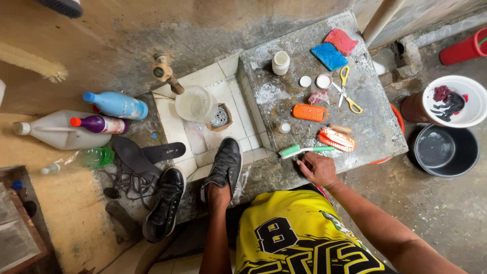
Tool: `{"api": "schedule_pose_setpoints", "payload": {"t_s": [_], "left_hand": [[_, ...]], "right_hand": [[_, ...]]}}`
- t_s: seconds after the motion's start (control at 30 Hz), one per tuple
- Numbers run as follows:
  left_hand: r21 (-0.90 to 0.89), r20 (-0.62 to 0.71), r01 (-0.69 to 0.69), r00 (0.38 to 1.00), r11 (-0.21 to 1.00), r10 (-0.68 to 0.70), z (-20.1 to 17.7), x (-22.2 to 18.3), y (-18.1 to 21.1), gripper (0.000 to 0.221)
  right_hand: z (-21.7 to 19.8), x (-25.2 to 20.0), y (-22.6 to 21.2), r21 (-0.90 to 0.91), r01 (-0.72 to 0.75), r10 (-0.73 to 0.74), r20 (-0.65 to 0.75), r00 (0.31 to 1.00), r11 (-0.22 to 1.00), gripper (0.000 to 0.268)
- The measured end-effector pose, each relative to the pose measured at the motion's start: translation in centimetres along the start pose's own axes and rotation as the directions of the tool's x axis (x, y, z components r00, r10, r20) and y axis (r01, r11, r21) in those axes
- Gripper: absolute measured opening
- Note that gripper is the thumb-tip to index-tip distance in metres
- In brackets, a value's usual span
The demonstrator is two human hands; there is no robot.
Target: The person applies adhesive and scrubs the soles of a pair of shoes using a brush and liquid solution at a workstation near a sink.
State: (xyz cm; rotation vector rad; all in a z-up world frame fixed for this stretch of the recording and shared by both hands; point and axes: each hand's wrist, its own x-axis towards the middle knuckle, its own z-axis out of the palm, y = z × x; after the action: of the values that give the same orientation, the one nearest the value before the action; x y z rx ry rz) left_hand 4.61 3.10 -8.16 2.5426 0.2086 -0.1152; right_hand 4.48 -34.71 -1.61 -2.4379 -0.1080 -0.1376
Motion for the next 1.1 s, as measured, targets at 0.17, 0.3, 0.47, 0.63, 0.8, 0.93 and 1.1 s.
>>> {"api": "schedule_pose_setpoints", "payload": {"t_s": [0.17, 0.3, 0.47, 0.63, 0.8, 0.93, 1.1], "left_hand": [[0.083, -0.022, -0.072, 0.997, 0.994, 0.074, -0.7, 0.9, 0.2, 0.03], [0.077, 0.048, -0.068, 0.997, 0.995, 0.065, -0.3, -1.0, -1.5, 0.029], [0.057, 0.062, -0.04, 0.997, 0.998, 0.036, -1.3, 0.3, -0.8, 0.028], [0.336, 0.149, 0.138, 0.969, 0.932, -0.198, -9.2, -2.2, 5.8, 0.028], [0.28, 0.025, 0.194, 0.978, 0.94, -0.209, -15.7, -2.8, 15.9, 0.031], [0.124, -0.071, -0.025, 0.997, 0.992, 0.034, -16.3, 0.7, 22.7, 0.023], [0.123, -0.079, -0.334, 0.935, 0.934, 0.345, -15.8, 3.5, 26.6, 0.032]], "right_hand": [[0.2, 0.9, 0.4, 0.067, -0.026, 0.024, 0.041, 0.999, 0.997, 0.028], [-0.5, -0.3, 0.1, 0.08, -0.086, 0.078, 0.095, 0.992, 0.993, 0.029], [-3.1, 2.5, -1.6, 0.291, -0.165, 0.153, 0.064, 0.986, 0.943, 0.019], [-2.2, 7.6, -2.0, 0.228, 0.077, -0.046, -0.138, 0.989, 0.971, 0.054], [1.9, 12.0, -2.0, 0.142, -0.105, 0.083, 0.155, 0.984, 0.984, 0.042], [1.1, 12.7, -4.3, 0.217, 0.186, -0.194, 0.019, 0.981, 0.958, 0.036], [-1.7, 11.9, -8.8, 0.45, 0.135, -0.265, 0.241, 0.933, 0.883, 0.034]]}}
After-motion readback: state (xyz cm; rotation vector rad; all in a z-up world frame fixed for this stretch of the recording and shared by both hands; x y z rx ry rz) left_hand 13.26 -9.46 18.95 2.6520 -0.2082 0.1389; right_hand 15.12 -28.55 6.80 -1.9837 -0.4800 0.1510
